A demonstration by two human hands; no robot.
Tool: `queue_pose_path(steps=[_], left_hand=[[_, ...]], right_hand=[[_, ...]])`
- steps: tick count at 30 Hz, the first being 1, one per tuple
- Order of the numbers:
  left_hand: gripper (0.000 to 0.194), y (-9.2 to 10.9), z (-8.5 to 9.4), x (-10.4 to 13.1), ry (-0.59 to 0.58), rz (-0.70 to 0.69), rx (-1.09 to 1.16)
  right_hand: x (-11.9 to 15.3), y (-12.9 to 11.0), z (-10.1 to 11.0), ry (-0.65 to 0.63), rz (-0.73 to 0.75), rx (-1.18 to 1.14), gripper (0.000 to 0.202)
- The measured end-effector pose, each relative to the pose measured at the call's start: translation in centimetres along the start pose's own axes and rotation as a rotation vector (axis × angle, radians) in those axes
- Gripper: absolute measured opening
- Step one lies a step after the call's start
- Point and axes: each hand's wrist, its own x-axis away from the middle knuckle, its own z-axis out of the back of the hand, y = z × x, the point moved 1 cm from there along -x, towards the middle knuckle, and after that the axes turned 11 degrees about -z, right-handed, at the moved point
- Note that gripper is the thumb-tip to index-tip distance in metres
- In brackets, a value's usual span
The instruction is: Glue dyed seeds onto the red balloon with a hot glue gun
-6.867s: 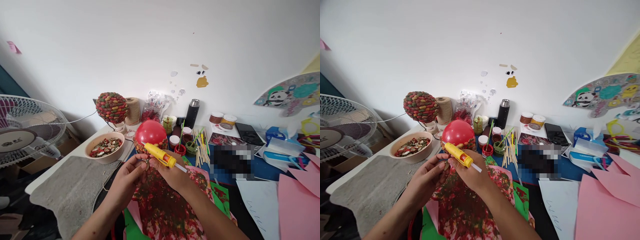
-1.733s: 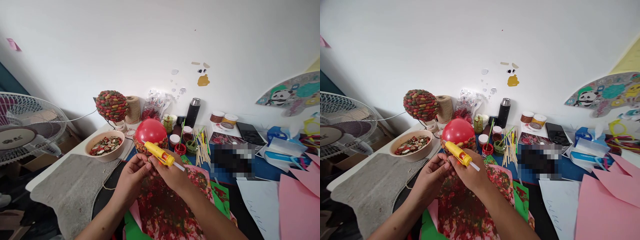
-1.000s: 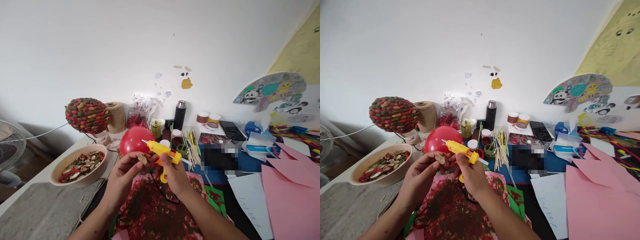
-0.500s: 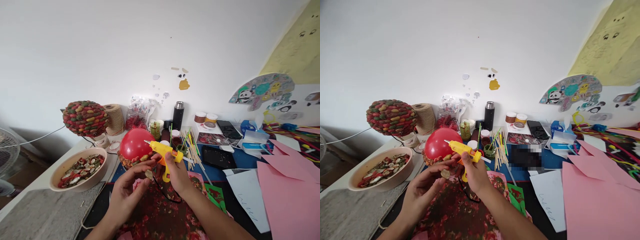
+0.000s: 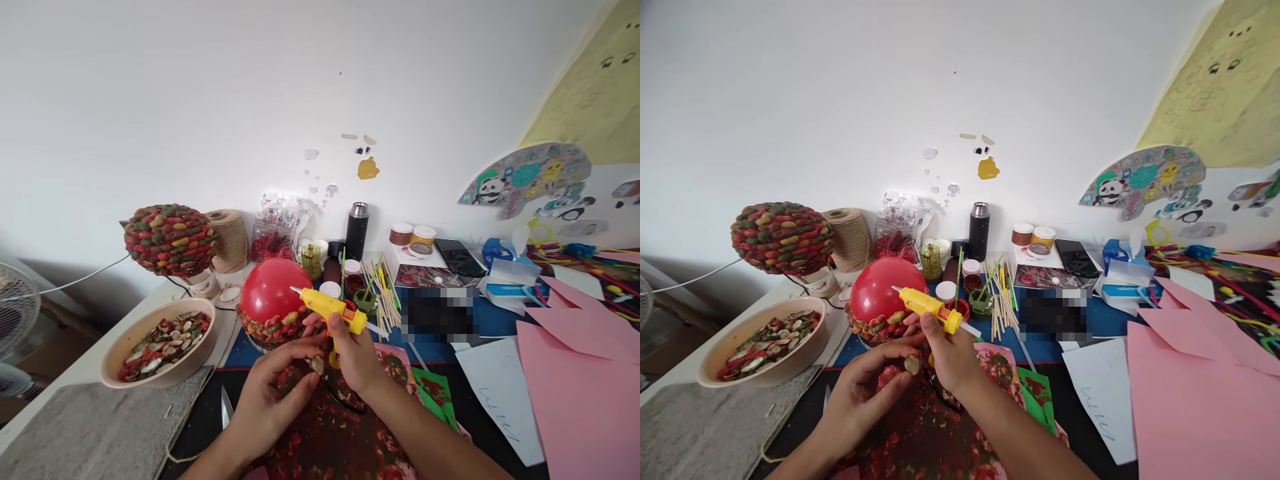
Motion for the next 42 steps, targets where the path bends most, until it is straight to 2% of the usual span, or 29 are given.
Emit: queue_pose_path(steps=[3, 8, 10, 12, 14, 16, 18, 20, 26, 33, 42], left_hand=[[0.017, 0.4, -0.2, 0.1, -0.097, -0.009, 0.012], [0.024, 1.4, -0.3, 0.5, -0.29, -0.044, 0.121], [0.028, 1.4, 0.1, 0.5, -0.268, -0.072, 0.142], [0.024, 1.0, 1.1, 0.4, -0.058, -0.072, 0.106], [0.016, 0.1, 2.4, 0.2, 0.257, -0.044, 0.046], [0.015, -0.9, 3.6, 0.0, 0.51, 0.0, 0.023], [0.022, -1.8, 4.4, -0.1, 0.647, 0.062, 0.041], [0.027, -2.5, 4.7, -0.2, 0.7, 0.111, 0.057], [0.032, -3.4, 4.7, 0.0, 0.683, 0.136, -0.024], [0.031, -2.2, 4.4, -0.5, 0.598, 0.073, -0.187], [0.025, -1.8, 4.1, -0.4, 0.538, 0.014, -0.231]], right_hand=[[-0.1, -0.3, 0.1, 0.007, 0.007, -0.014, 0.069], [-0.6, -0.9, 0.6, 0.02, -0.093, -0.134, 0.076], [-0.7, -0.9, 0.6, 0.029, -0.103, -0.134, 0.077], [-0.5, -0.7, 0.4, 0.019, -0.108, -0.114, 0.076], [0.0, -0.5, 0.1, -0.028, -0.129, -0.107, 0.077], [0.5, -0.2, -0.3, -0.088, -0.144, -0.102, 0.077], [0.9, -0.1, -0.5, -0.125, -0.134, -0.079, 0.076], [1.1, -0.1, -0.6, -0.132, -0.111, -0.042, 0.074], [1.2, 0.1, -0.6, -0.094, -0.086, 0.065, 0.077], [1.5, 0.1, -0.8, -0.104, -0.076, 0.149, 0.074], [1.7, -1.1, -1.3, -0.139, 0.071, 0.243, 0.066]])
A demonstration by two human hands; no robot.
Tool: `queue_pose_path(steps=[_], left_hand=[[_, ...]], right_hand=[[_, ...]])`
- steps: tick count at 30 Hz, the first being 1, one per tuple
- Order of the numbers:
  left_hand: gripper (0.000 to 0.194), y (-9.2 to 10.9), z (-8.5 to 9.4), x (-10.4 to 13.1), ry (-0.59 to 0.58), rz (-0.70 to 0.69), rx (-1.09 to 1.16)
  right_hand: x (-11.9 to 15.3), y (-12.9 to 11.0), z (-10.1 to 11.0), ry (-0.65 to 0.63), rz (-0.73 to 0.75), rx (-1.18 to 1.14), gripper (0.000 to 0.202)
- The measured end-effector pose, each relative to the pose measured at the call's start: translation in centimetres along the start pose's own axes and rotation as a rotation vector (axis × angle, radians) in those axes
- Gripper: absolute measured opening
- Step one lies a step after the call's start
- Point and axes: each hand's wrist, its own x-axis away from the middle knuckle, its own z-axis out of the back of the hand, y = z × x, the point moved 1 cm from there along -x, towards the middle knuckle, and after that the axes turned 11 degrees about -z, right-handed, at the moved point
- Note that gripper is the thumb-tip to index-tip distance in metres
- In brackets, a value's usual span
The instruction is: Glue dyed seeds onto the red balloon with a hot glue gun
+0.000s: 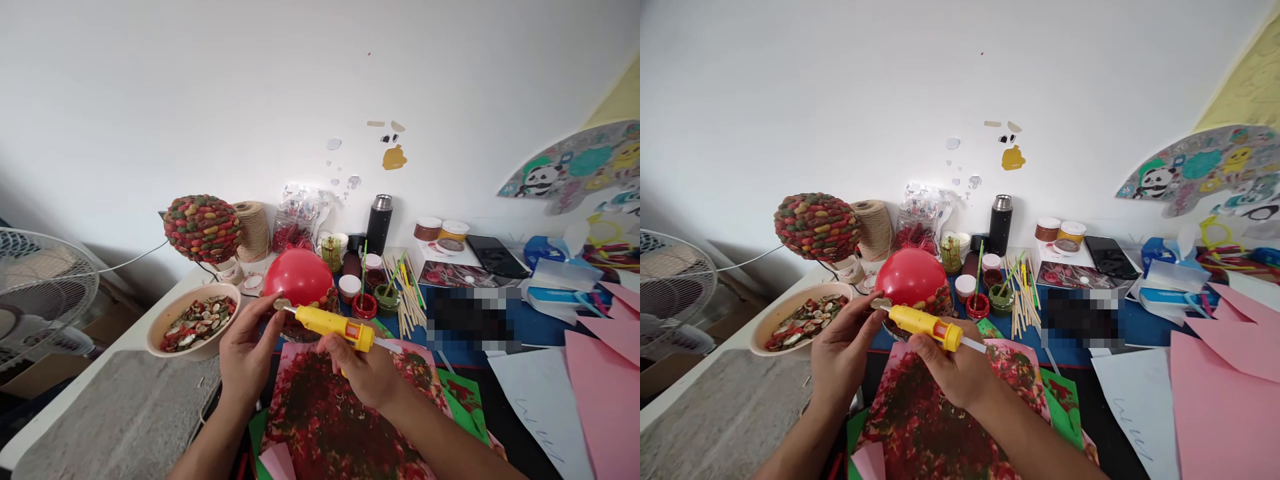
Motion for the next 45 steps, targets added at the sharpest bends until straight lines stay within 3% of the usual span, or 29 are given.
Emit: queue_pose_path(steps=[26, 45], left_hand=[[0.023, 0.52, -0.11, 0.32, -0.088, -0.061, -0.046], [0.026, 0.32, -0.02, 0.5, -0.085, -0.047, -0.074]], right_hand=[[0.11, -0.31, -0.33, 0.048, -0.008, -0.029, 0.062], [0.09, -0.28, -0.37, 0.076, 0.006, -0.007, 0.06]])
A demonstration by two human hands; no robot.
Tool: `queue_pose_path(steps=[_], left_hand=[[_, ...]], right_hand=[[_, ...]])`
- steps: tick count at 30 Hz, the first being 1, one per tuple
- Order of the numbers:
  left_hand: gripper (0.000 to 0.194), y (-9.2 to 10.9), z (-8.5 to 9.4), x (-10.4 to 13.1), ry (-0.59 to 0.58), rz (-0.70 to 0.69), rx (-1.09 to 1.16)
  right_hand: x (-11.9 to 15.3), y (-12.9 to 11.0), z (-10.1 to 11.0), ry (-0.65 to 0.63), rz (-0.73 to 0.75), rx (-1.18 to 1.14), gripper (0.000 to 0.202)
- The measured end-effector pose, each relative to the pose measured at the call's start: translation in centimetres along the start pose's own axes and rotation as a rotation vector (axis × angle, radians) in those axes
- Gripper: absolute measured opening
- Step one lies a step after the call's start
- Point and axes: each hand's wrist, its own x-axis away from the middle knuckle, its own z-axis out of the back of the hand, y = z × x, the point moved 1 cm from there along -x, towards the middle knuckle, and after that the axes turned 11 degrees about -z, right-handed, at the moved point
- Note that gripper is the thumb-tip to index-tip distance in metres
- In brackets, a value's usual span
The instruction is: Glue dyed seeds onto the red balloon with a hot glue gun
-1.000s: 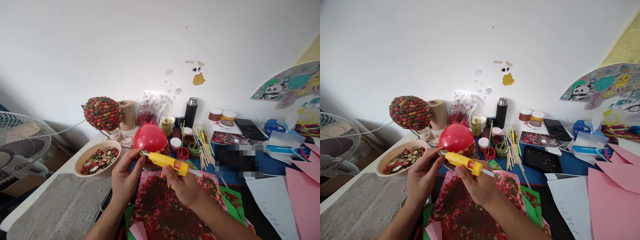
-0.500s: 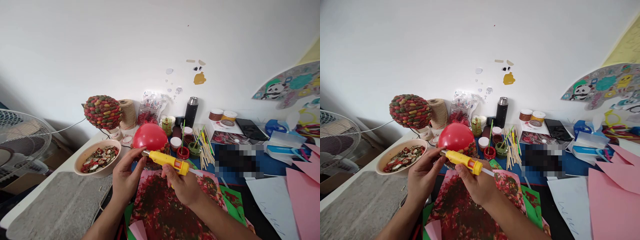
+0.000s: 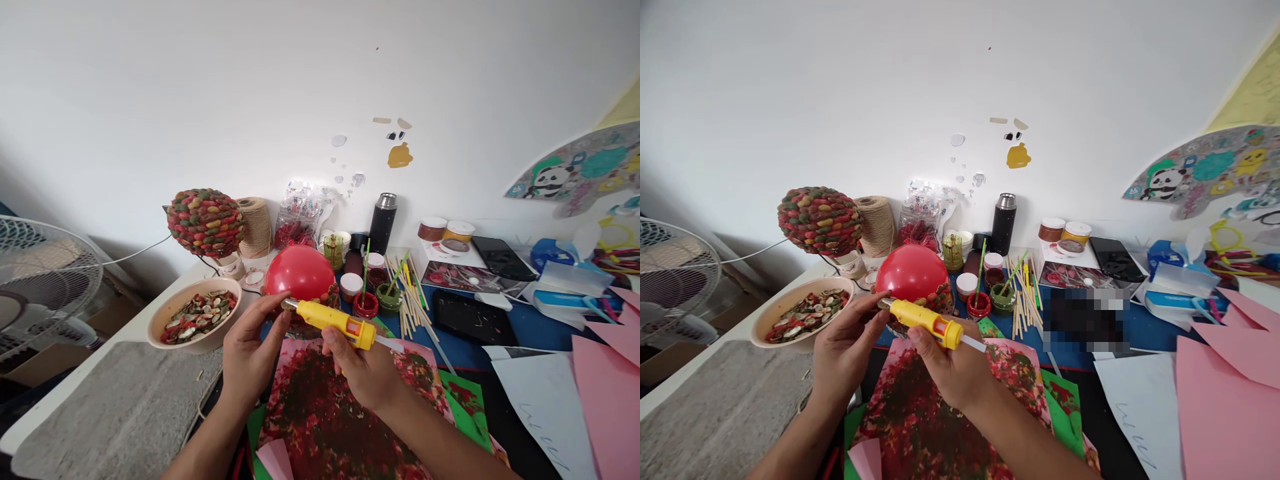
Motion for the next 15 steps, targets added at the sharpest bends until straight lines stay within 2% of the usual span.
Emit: queue_pose_path(steps=[15], left_hand=[[0.025, 0.12, -0.03, -0.11, -0.003, -0.003, -0.002]], right_hand=[[0.18, -0.16, 0.01, 0.011, -0.012, 0.059, 0.065]])
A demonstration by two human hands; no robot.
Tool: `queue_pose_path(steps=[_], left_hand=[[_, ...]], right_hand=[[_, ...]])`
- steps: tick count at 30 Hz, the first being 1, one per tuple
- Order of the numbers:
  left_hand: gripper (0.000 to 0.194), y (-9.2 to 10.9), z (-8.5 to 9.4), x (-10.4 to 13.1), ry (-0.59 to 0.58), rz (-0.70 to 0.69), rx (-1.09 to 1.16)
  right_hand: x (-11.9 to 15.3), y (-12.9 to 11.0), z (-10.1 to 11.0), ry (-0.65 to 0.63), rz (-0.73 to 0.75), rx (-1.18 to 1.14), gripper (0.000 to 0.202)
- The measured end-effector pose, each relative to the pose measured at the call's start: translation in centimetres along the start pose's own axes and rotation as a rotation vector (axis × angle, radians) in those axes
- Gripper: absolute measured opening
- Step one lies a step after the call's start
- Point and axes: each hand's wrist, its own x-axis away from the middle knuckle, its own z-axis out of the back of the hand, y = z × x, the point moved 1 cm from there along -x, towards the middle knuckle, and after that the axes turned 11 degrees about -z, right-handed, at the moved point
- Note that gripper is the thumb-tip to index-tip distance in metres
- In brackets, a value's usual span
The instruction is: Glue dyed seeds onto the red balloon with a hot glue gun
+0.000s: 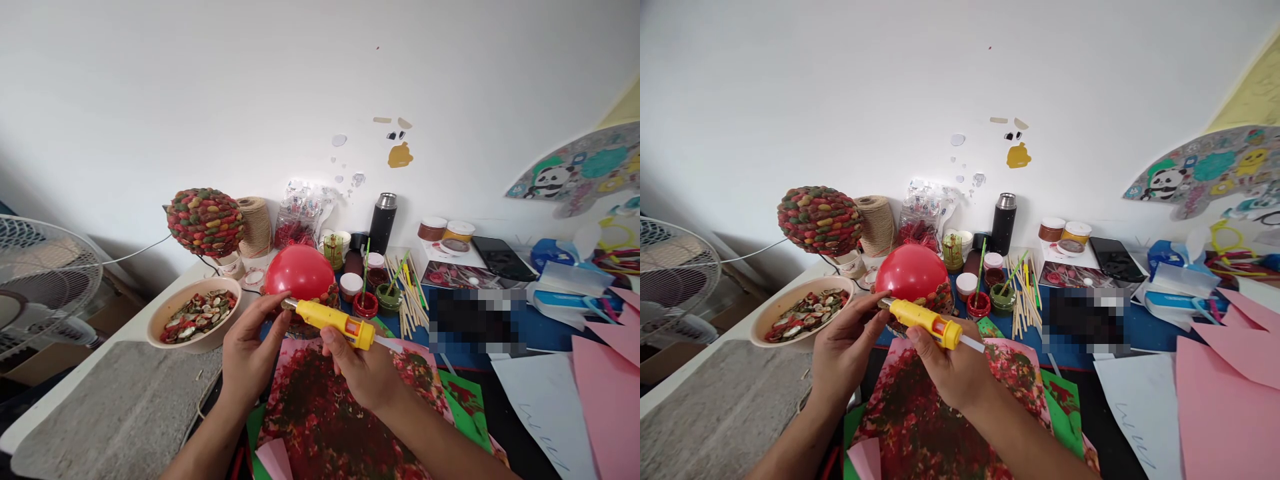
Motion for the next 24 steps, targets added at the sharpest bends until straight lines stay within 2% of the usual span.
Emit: queue_pose_path(steps=[5, 24], left_hand=[[0.025, -0.19, -0.01, 0.1, 0.0, -0.005, 0.0], [0.027, -0.54, 0.09, 0.11, 0.034, 0.014, 0.044]], right_hand=[[0.25, -0.03, 0.03, 0.0, -0.055, 0.078, 0.072], [-0.06, 0.34, -0.04, 0.029, 0.007, 0.087, 0.069]])
